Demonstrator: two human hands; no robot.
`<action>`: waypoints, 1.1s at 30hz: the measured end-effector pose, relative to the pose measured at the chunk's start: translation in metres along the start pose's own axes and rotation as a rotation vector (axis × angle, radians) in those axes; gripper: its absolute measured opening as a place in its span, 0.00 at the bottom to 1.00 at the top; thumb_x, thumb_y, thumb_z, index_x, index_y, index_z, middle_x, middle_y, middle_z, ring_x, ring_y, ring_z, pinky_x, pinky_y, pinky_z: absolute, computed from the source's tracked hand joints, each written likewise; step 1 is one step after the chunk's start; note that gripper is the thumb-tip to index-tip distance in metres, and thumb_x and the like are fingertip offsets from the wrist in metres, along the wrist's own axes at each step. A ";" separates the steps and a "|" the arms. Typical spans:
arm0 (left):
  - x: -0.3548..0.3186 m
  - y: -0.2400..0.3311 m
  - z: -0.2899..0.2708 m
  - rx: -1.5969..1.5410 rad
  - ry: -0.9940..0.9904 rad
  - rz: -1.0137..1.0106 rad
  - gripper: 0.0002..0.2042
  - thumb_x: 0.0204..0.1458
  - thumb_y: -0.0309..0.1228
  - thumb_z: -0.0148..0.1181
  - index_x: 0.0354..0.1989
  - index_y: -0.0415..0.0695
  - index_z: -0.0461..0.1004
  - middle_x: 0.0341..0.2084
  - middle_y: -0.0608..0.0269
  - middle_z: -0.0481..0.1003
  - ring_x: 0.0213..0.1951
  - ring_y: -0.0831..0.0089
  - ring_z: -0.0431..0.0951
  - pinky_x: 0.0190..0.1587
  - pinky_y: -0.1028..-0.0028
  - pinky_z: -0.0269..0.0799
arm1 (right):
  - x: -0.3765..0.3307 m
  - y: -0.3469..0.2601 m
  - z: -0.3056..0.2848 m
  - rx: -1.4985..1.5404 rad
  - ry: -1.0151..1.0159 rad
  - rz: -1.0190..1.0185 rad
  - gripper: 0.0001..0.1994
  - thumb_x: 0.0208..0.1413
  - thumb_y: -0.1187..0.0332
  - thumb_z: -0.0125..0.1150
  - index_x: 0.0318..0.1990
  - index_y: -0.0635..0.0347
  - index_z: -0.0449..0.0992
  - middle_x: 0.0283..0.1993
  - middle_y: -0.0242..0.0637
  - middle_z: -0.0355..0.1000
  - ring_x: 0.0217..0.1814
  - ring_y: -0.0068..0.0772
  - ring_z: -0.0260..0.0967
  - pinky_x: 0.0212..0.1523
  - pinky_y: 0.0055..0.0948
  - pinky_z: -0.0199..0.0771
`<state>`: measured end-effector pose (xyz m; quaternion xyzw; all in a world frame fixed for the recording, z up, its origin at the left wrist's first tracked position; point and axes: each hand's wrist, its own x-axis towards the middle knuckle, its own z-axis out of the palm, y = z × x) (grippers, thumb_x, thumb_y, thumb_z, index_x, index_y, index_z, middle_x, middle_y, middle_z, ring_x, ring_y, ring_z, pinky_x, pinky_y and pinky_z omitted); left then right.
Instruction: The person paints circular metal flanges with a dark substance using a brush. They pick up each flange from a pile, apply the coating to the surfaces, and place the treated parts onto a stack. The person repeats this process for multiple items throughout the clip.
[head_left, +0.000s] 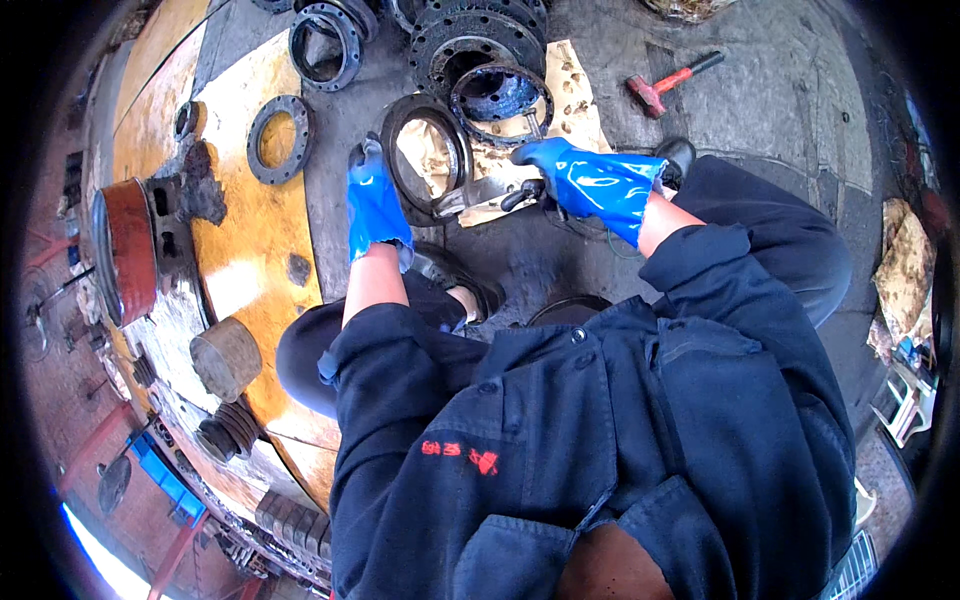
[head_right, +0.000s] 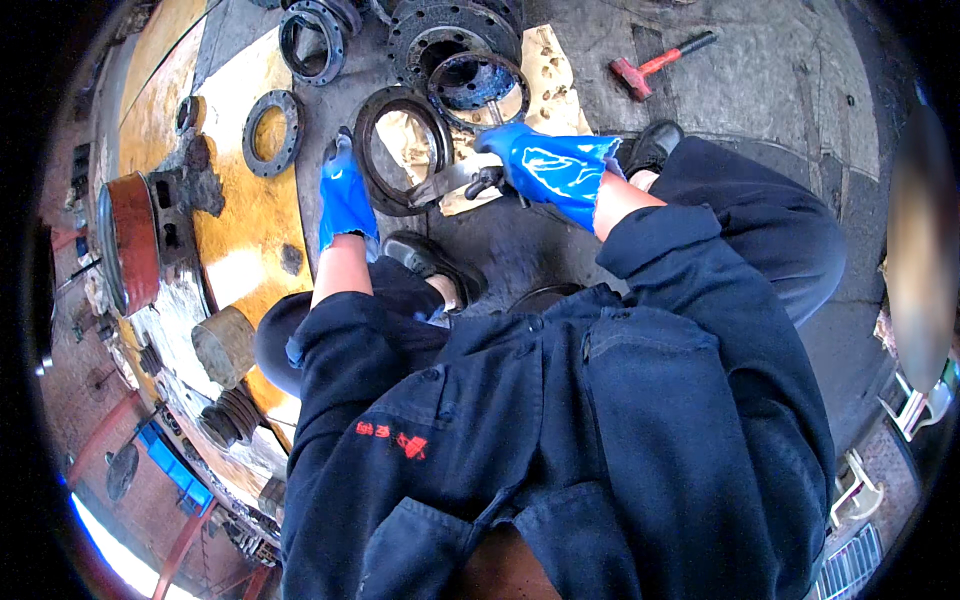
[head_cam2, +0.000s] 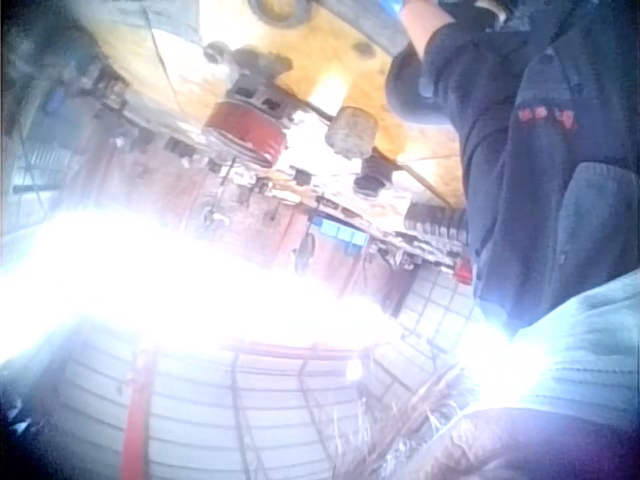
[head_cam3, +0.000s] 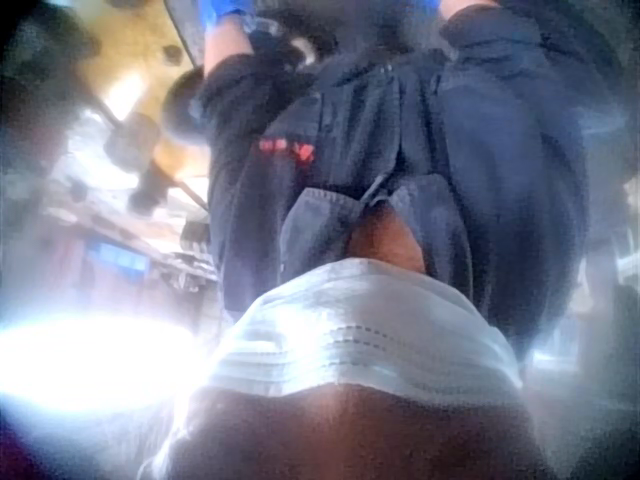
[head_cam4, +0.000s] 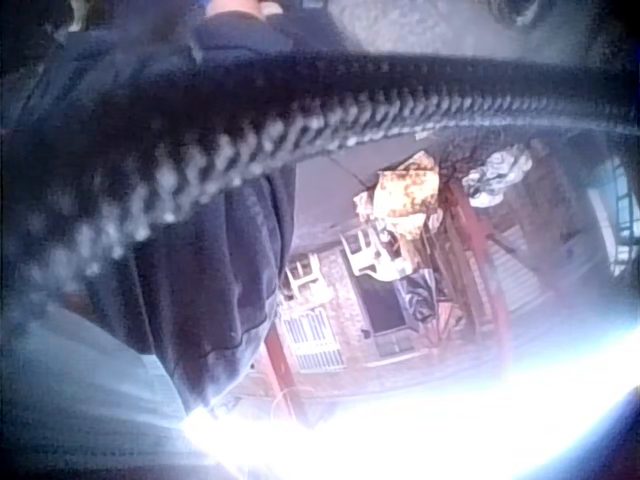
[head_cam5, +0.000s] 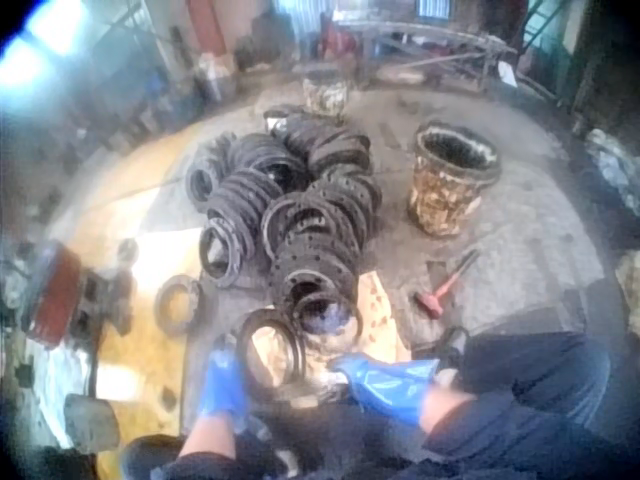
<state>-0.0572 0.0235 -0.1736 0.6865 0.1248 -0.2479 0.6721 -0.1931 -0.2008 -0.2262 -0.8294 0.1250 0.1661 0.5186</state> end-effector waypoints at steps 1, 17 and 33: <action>-0.001 0.002 0.001 -0.006 -0.001 0.002 0.16 0.58 0.36 0.48 0.46 0.37 0.70 0.32 0.57 0.74 0.34 0.69 0.70 0.38 0.68 0.69 | 0.009 -0.007 0.002 0.498 0.030 0.383 0.13 0.50 0.68 0.58 0.43 0.64 0.75 0.40 0.44 0.73 0.27 0.35 0.69 0.23 0.31 0.69; 0.022 -0.012 0.004 0.263 0.068 0.088 0.21 0.60 0.43 0.44 0.52 0.37 0.67 0.41 0.56 0.73 0.41 0.67 0.70 0.46 0.68 0.66 | -0.047 -0.020 -0.334 0.075 1.175 0.084 0.22 0.53 0.52 0.55 0.43 0.63 0.75 0.36 0.43 0.75 0.39 0.38 0.74 0.37 0.37 0.72; -0.006 0.023 0.014 0.151 0.135 -0.025 0.22 0.60 0.47 0.43 0.51 0.40 0.67 0.43 0.55 0.72 0.42 0.64 0.70 0.47 0.61 0.66 | -0.039 -0.023 -0.309 -0.829 0.634 0.263 0.17 0.56 0.58 0.53 0.46 0.62 0.73 0.39 0.51 0.75 0.38 0.51 0.74 0.37 0.45 0.74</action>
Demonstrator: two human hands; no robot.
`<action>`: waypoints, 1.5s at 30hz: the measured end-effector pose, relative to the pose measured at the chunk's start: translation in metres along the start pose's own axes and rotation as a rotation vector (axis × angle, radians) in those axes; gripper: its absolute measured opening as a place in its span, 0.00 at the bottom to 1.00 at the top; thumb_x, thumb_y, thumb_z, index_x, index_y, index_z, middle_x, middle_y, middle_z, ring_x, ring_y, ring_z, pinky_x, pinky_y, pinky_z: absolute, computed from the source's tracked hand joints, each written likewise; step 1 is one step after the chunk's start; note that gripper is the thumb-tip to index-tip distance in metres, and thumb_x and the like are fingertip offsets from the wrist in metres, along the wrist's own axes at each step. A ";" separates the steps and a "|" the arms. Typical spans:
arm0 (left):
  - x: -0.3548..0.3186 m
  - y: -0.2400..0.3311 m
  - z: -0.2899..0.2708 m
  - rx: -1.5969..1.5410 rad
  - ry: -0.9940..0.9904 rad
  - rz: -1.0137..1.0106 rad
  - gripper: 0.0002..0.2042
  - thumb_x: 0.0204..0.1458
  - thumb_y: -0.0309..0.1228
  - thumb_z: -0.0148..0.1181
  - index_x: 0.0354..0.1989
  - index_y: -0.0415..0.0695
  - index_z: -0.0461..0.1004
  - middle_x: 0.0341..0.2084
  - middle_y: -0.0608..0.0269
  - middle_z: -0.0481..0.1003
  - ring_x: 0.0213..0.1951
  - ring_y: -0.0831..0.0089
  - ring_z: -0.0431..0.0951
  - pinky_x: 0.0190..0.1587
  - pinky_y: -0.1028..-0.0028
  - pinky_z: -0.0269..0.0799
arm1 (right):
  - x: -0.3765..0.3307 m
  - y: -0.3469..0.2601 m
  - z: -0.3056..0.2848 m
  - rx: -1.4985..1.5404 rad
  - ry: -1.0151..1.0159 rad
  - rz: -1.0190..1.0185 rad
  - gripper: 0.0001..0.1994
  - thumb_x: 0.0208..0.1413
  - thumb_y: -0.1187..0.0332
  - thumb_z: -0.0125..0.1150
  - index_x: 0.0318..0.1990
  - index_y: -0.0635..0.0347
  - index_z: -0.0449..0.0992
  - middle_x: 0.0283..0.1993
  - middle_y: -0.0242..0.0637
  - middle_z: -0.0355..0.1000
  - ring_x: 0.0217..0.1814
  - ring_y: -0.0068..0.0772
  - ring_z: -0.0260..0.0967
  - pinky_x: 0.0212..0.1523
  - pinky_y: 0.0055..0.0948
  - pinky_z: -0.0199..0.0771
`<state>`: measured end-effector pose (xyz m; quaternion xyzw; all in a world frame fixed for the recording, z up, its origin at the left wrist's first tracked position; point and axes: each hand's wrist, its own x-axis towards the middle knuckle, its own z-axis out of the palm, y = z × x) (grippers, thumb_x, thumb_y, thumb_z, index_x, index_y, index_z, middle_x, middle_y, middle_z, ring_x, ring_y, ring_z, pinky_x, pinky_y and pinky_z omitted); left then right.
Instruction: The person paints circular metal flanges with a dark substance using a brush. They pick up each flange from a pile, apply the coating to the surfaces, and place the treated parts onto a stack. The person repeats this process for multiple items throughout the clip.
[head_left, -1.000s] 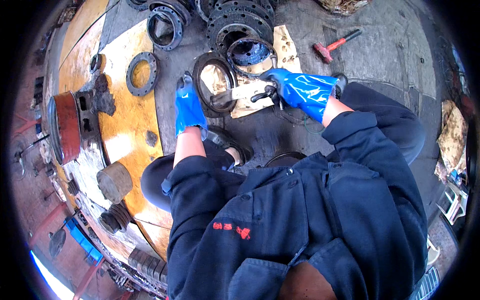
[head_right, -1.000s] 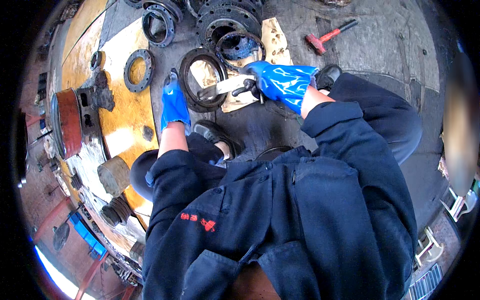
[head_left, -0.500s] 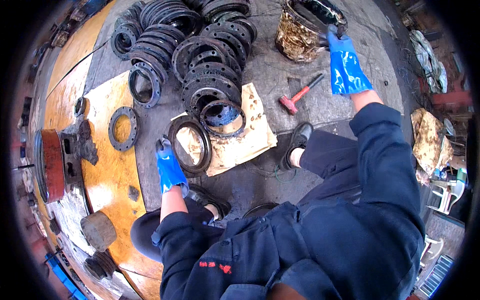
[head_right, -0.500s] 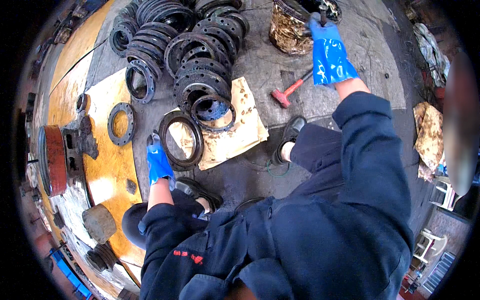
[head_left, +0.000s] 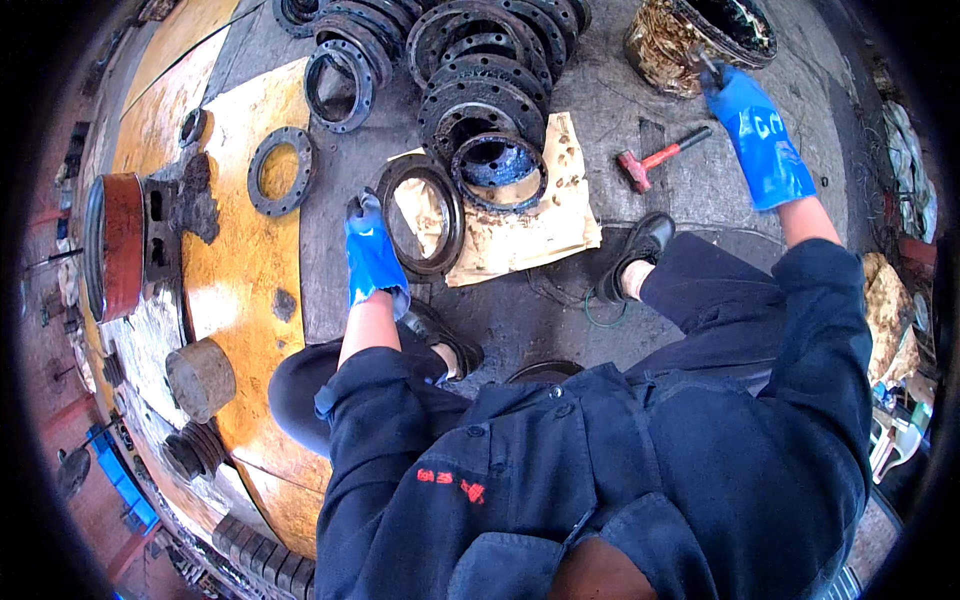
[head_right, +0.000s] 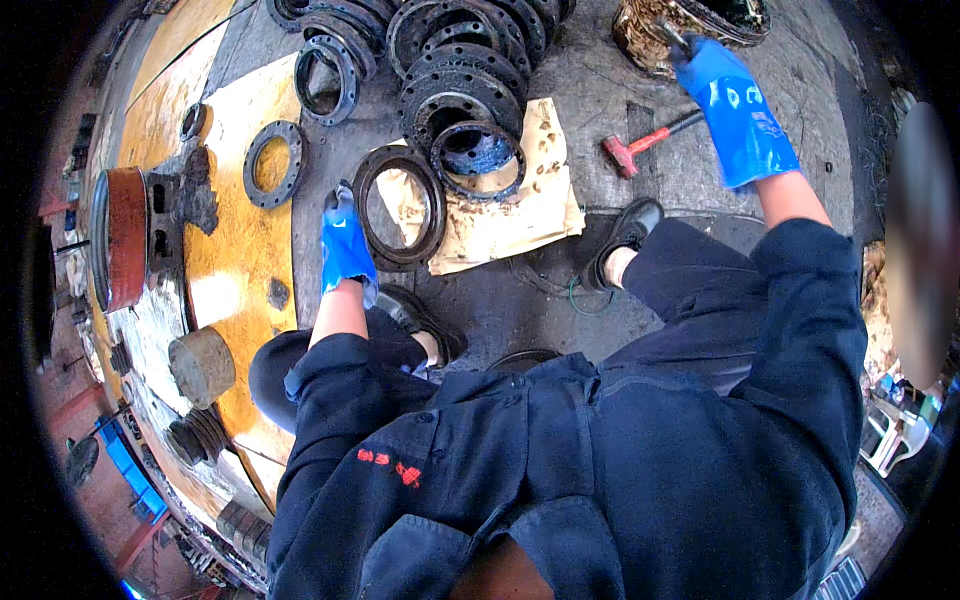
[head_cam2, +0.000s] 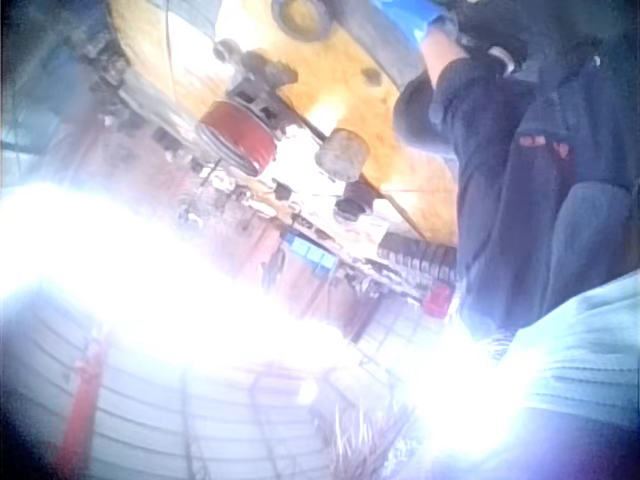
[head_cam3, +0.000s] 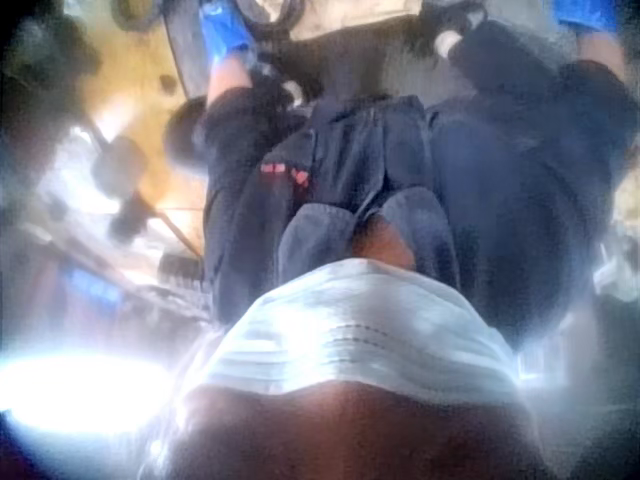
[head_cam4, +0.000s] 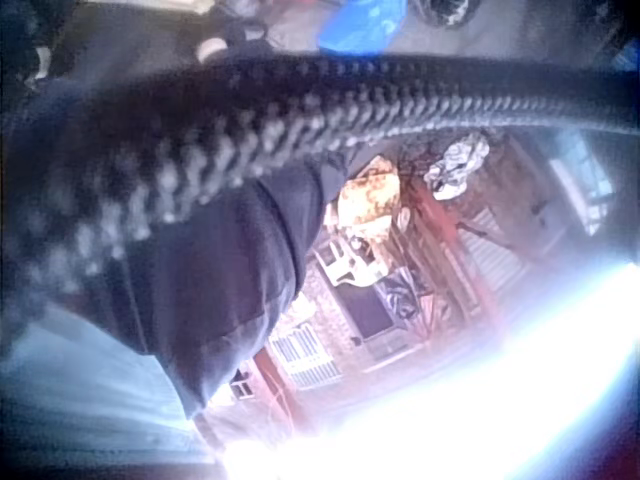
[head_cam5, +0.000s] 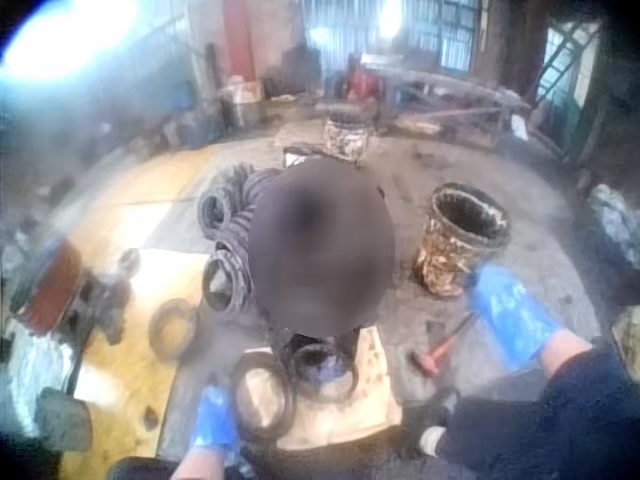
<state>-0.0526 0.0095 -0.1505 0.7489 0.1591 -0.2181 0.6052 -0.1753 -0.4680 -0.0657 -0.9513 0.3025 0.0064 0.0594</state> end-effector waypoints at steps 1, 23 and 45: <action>-0.006 0.007 0.005 -0.016 0.019 -0.010 0.22 0.60 0.47 0.43 0.50 0.39 0.68 0.42 0.56 0.72 0.41 0.64 0.70 0.46 0.62 0.67 | -0.011 -0.005 0.014 0.498 -0.109 0.095 0.16 0.56 0.58 0.52 0.45 0.59 0.74 0.35 0.46 0.76 0.36 0.46 0.75 0.37 0.41 0.74; 0.014 -0.041 -0.028 0.022 0.215 -0.035 0.25 0.58 0.50 0.43 0.40 0.36 0.72 0.33 0.56 0.75 0.32 0.66 0.72 0.35 0.64 0.70 | -0.066 -0.206 0.192 1.124 -0.797 0.151 0.11 0.52 0.63 0.55 0.42 0.52 0.76 0.38 0.44 0.75 0.38 0.42 0.74 0.36 0.35 0.73; 0.027 -0.050 -0.038 -0.110 0.108 -0.124 0.25 0.59 0.54 0.41 0.37 0.43 0.74 0.28 0.64 0.73 0.27 0.72 0.66 0.30 0.69 0.65 | -0.080 -0.272 0.111 1.003 -0.791 -0.163 0.11 0.55 0.58 0.58 0.38 0.54 0.78 0.26 0.28 0.76 0.22 0.21 0.68 0.25 0.24 0.68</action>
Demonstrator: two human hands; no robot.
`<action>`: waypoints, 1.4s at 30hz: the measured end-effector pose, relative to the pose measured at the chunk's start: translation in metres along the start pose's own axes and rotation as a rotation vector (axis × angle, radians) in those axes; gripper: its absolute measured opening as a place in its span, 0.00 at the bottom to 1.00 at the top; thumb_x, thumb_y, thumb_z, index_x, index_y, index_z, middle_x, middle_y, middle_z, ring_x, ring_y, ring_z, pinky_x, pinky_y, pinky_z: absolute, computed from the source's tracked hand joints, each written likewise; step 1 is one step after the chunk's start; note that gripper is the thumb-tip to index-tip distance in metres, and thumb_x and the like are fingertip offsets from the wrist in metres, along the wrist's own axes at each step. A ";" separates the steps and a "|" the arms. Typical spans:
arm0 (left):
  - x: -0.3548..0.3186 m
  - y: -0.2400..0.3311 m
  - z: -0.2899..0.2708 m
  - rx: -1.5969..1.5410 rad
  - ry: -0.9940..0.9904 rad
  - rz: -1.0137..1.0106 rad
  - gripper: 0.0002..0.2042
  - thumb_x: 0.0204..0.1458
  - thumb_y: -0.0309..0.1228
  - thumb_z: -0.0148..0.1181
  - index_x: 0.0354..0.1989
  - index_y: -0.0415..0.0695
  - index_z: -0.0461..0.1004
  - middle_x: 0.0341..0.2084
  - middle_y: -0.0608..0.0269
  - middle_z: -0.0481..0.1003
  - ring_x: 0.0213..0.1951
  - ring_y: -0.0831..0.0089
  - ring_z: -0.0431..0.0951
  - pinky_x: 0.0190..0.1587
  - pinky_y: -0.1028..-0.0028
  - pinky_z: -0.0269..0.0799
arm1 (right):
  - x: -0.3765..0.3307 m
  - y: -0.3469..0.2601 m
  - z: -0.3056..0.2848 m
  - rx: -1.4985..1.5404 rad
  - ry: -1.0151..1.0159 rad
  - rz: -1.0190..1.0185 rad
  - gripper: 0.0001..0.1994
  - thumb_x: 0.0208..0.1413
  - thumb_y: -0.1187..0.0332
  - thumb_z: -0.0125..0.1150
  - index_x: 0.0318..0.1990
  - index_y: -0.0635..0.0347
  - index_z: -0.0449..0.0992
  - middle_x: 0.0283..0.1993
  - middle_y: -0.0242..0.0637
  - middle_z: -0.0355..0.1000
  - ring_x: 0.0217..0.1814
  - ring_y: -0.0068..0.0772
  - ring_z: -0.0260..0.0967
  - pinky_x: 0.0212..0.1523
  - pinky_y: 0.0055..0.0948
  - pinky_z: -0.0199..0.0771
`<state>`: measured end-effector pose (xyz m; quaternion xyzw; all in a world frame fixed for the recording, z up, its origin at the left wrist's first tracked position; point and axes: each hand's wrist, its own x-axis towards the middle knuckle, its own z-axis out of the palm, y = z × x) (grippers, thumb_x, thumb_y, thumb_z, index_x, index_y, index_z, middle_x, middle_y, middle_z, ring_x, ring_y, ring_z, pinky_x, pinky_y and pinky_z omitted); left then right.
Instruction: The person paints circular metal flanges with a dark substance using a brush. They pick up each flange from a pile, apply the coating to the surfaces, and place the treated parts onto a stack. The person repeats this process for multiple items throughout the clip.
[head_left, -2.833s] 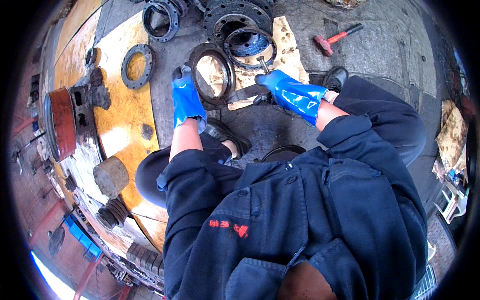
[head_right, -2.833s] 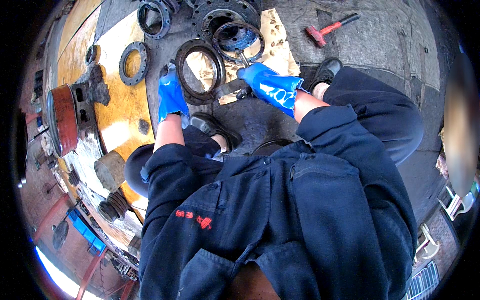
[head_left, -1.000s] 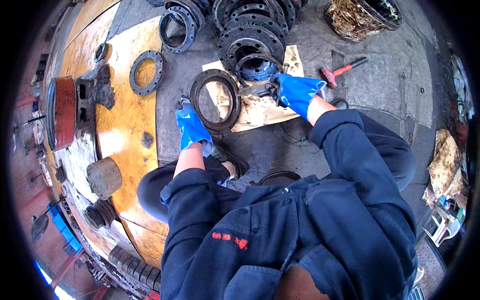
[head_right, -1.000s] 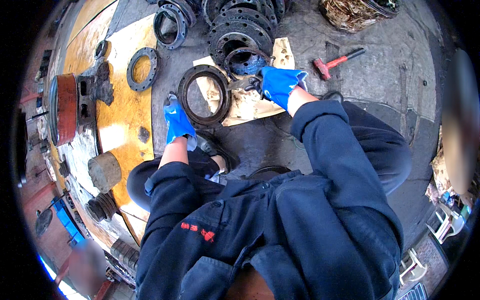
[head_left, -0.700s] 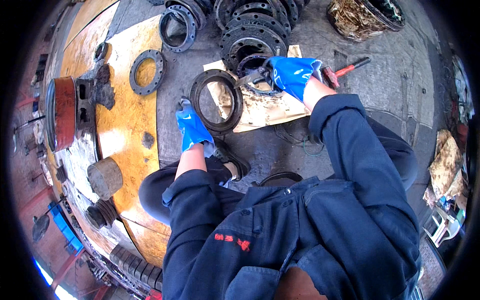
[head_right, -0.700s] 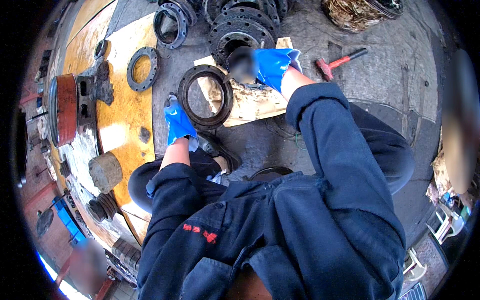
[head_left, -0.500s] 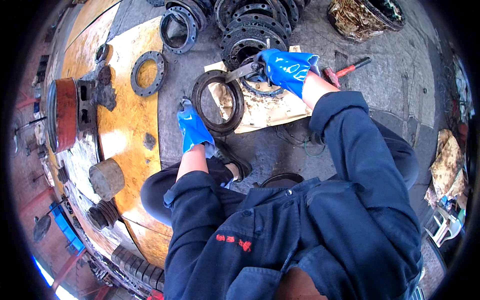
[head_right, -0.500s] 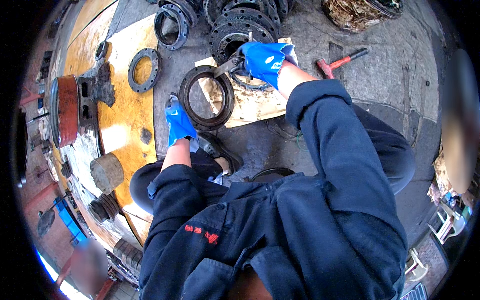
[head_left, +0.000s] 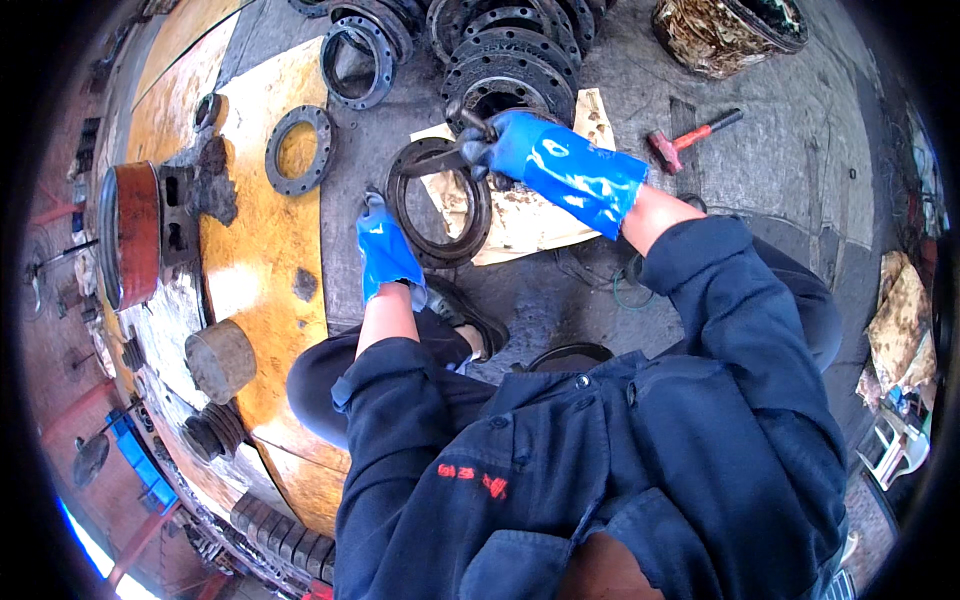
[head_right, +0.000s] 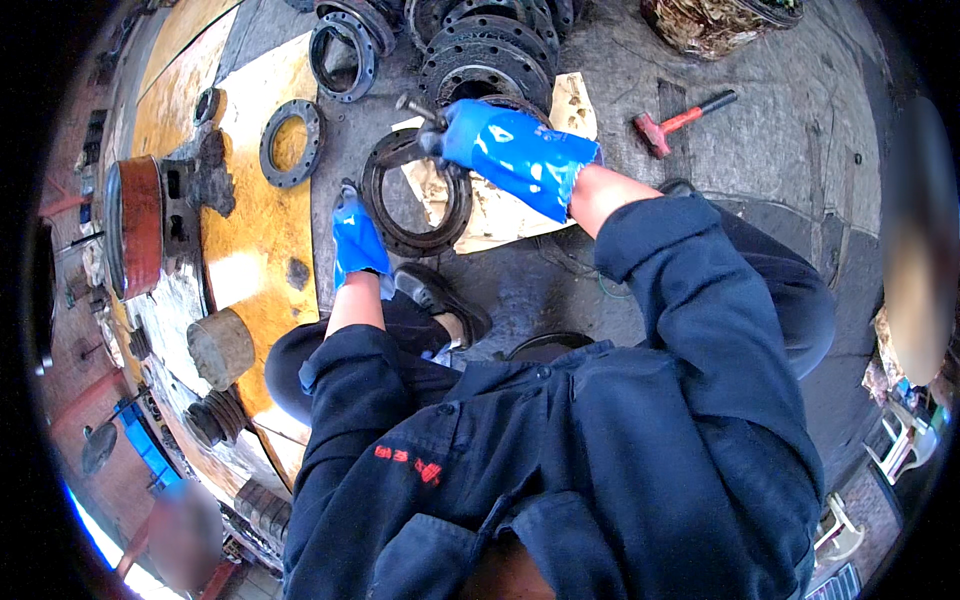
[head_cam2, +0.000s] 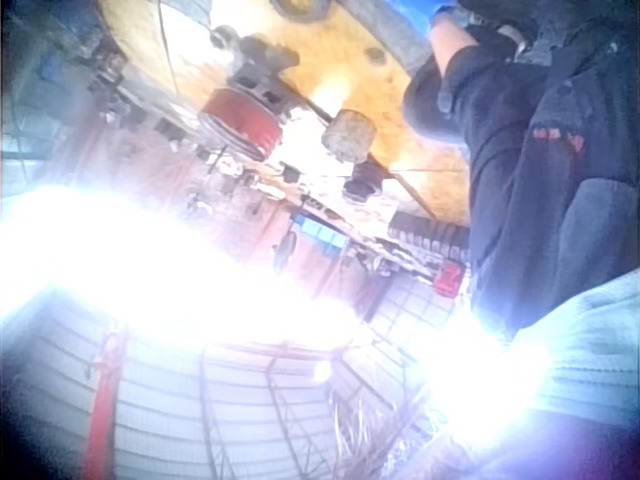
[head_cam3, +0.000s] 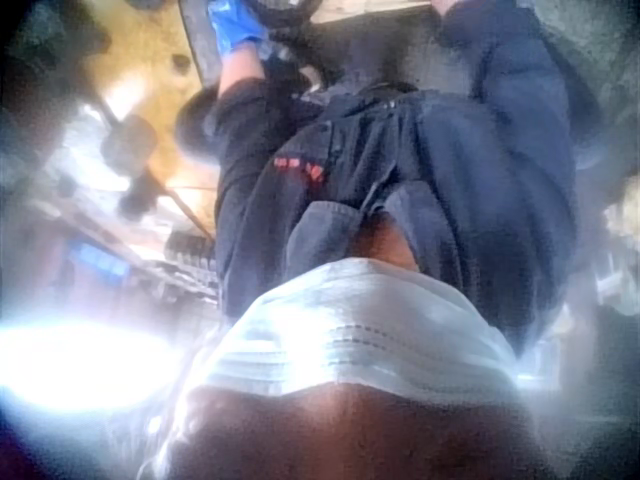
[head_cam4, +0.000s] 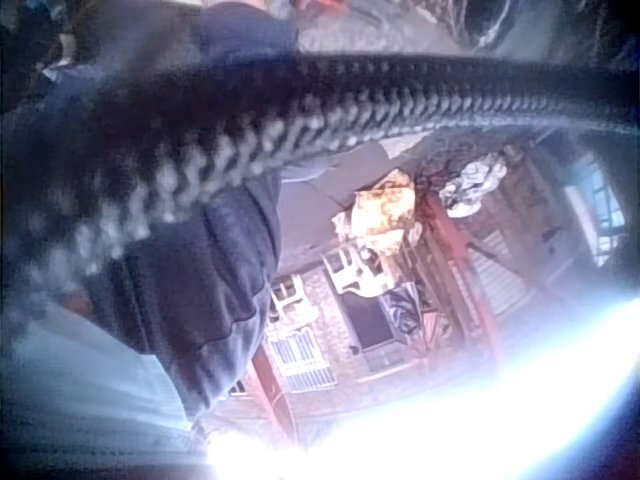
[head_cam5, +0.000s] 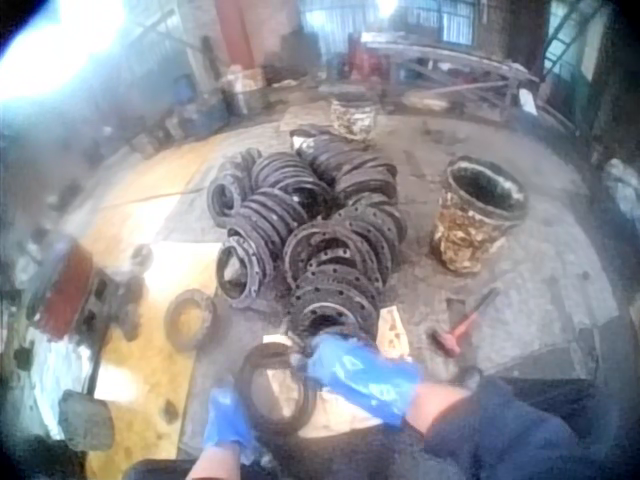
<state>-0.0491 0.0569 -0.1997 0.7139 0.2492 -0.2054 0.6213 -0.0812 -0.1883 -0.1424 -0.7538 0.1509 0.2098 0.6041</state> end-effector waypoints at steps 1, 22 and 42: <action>0.000 0.001 0.001 0.024 0.002 0.006 0.25 0.59 0.54 0.41 0.37 0.43 0.74 0.27 0.64 0.73 0.26 0.71 0.66 0.30 0.69 0.64 | -0.004 0.005 0.005 -0.083 0.000 -0.028 0.10 0.55 0.58 0.58 0.38 0.50 0.78 0.24 0.27 0.74 0.20 0.21 0.67 0.25 0.22 0.68; 0.053 -0.008 -0.012 0.005 -0.269 0.083 0.27 0.62 0.51 0.37 0.47 0.37 0.72 0.40 0.55 0.77 0.41 0.68 0.74 0.47 0.71 0.68 | 0.069 0.063 -0.014 0.153 0.357 0.023 0.09 0.52 0.65 0.60 0.37 0.61 0.77 0.29 0.39 0.75 0.28 0.30 0.72 0.32 0.31 0.71; 0.078 -0.005 -0.004 -0.157 -0.299 -0.170 0.36 0.58 0.60 0.28 0.49 0.38 0.70 0.39 0.50 0.76 0.35 0.58 0.77 0.39 0.61 0.74 | -0.028 0.019 0.019 0.041 -0.007 -0.062 0.10 0.52 0.59 0.60 0.37 0.51 0.78 0.24 0.36 0.74 0.26 0.25 0.70 0.30 0.29 0.70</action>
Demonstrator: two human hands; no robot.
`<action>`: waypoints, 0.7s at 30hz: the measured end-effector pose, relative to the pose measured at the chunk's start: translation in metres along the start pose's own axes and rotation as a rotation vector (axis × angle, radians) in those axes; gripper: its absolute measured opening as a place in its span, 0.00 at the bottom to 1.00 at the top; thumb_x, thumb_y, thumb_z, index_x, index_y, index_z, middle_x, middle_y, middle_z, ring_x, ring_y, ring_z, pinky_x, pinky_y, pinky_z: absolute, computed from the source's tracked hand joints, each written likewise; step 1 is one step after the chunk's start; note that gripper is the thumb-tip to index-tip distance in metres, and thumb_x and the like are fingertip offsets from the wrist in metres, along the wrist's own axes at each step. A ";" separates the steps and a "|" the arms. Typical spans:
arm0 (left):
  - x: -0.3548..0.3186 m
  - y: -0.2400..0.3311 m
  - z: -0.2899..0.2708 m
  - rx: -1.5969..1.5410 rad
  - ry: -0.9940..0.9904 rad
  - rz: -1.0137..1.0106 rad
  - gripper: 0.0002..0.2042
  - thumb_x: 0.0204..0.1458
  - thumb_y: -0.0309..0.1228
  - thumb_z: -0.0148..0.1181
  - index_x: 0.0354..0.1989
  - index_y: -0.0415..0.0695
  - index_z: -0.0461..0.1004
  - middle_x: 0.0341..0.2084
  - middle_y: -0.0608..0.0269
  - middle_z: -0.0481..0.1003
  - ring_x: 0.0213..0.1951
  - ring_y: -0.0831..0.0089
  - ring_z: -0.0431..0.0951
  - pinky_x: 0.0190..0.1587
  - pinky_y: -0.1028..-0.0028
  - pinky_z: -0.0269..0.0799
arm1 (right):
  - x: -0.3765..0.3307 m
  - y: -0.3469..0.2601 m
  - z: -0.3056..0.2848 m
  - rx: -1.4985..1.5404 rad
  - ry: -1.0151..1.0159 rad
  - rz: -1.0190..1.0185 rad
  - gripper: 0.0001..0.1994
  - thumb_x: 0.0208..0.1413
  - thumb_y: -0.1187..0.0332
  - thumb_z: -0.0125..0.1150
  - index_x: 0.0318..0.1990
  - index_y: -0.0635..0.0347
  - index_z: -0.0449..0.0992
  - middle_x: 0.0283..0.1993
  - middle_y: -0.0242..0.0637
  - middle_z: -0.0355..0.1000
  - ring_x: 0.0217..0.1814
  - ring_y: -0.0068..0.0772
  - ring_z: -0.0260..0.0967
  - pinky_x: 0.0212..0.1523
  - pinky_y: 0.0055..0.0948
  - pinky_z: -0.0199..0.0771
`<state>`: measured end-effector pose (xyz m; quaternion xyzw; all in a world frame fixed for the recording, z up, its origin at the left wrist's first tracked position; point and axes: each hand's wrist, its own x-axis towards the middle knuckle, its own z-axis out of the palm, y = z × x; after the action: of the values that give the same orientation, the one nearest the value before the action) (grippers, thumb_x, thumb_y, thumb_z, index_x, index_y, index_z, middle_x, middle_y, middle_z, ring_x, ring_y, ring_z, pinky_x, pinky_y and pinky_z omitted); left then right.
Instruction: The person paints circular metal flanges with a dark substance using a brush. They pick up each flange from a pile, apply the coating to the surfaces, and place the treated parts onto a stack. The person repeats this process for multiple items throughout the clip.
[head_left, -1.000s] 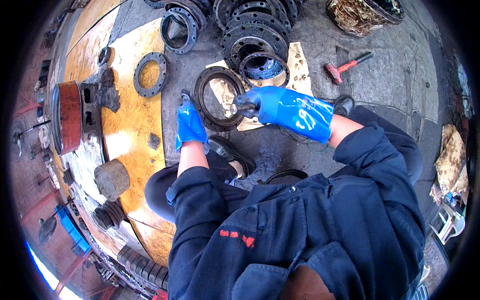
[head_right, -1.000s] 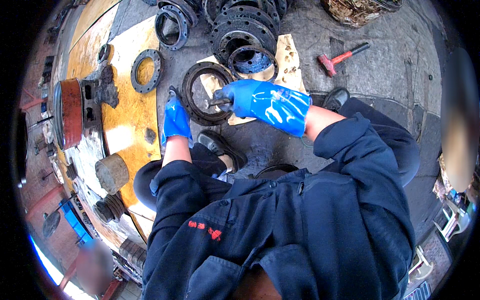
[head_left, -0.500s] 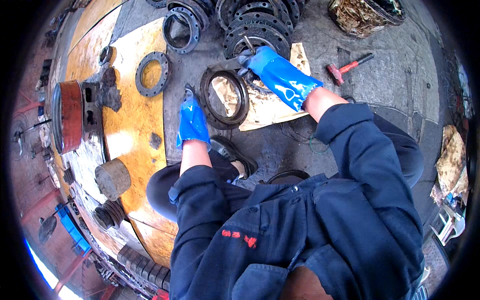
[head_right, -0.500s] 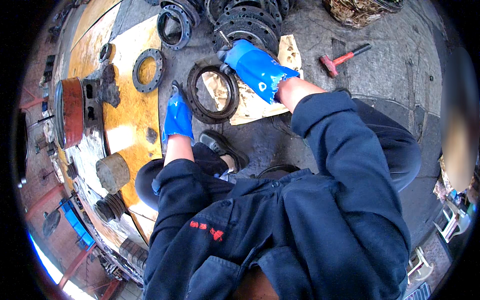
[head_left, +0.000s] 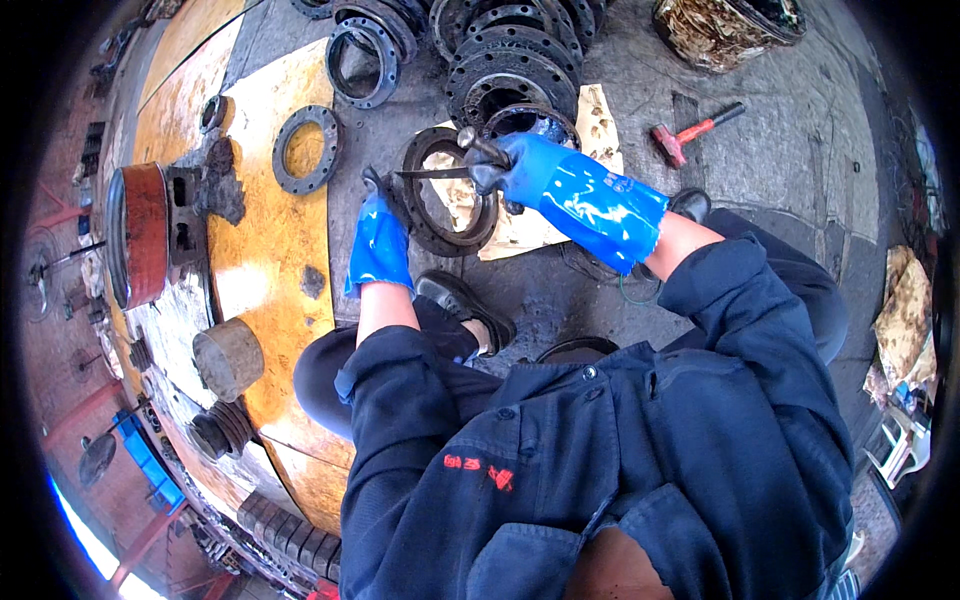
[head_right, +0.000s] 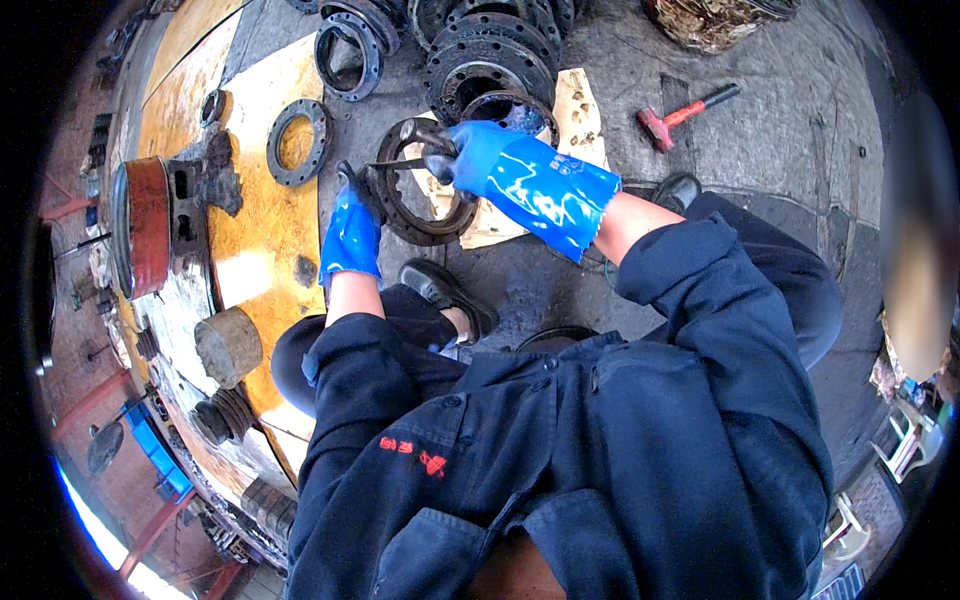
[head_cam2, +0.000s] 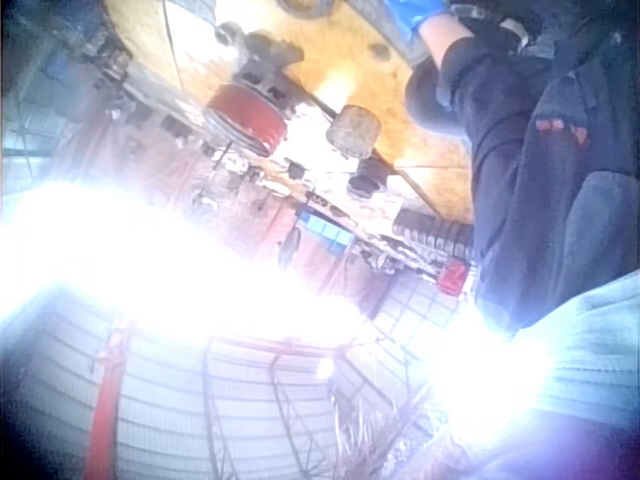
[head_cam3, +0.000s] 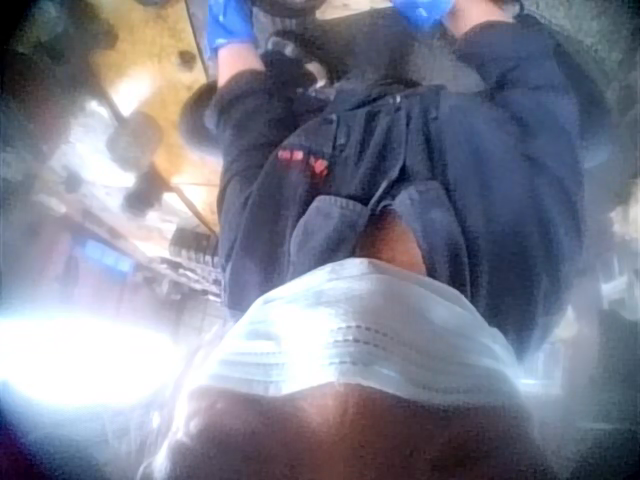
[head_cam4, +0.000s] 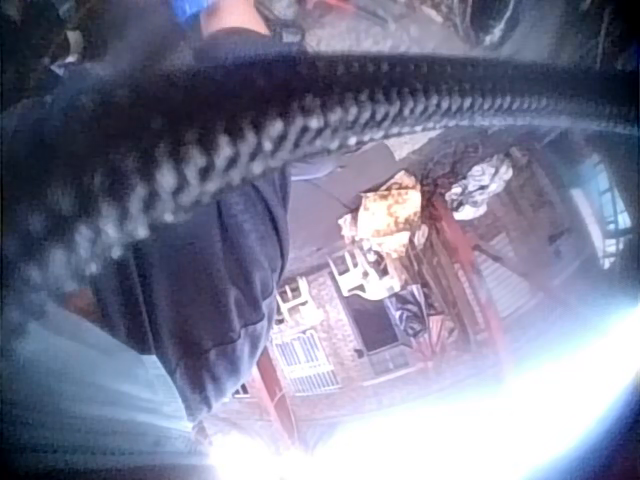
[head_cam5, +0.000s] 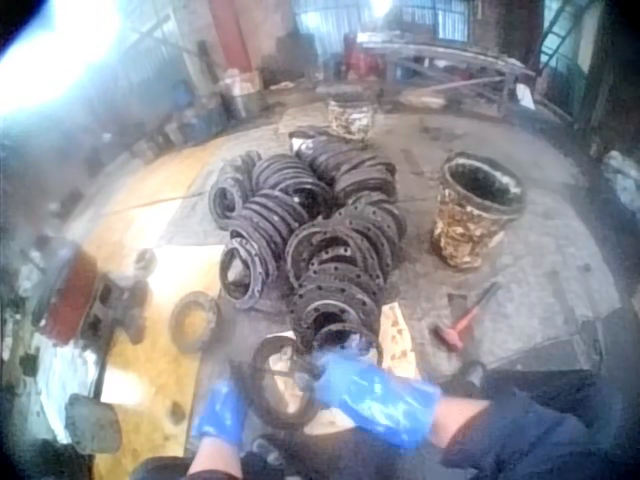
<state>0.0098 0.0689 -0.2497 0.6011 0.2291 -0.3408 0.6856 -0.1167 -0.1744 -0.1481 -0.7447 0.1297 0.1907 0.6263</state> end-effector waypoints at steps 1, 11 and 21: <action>-0.001 0.000 0.004 -0.003 0.013 0.001 0.36 0.58 0.61 0.28 0.49 0.38 0.70 0.40 0.51 0.76 0.36 0.58 0.76 0.40 0.61 0.74 | -0.002 0.008 0.005 -0.069 0.062 -0.080 0.09 0.52 0.59 0.60 0.37 0.51 0.78 0.24 0.37 0.74 0.25 0.28 0.70 0.30 0.30 0.69; 0.021 -0.002 -0.017 0.380 0.108 0.061 0.38 0.58 0.61 0.25 0.55 0.39 0.67 0.40 0.54 0.76 0.41 0.64 0.73 0.48 0.68 0.68 | -0.052 0.012 0.014 -0.205 -0.072 -0.290 0.22 0.49 0.75 0.58 0.55 0.52 0.71 0.33 0.38 0.72 0.33 0.23 0.68 0.38 0.24 0.69; -0.025 0.011 0.016 0.239 0.041 0.044 0.37 0.58 0.61 0.31 0.54 0.37 0.67 0.37 0.48 0.76 0.39 0.59 0.75 0.47 0.67 0.69 | -0.067 0.042 -0.010 -0.481 -0.254 -0.317 0.26 0.45 0.75 0.57 0.56 0.48 0.69 0.48 0.43 0.71 0.45 0.42 0.71 0.45 0.36 0.71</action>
<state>-0.0001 0.0584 -0.2215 0.6904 0.1878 -0.3382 0.6113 -0.1935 -0.1949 -0.1533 -0.8526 -0.1163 0.2074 0.4653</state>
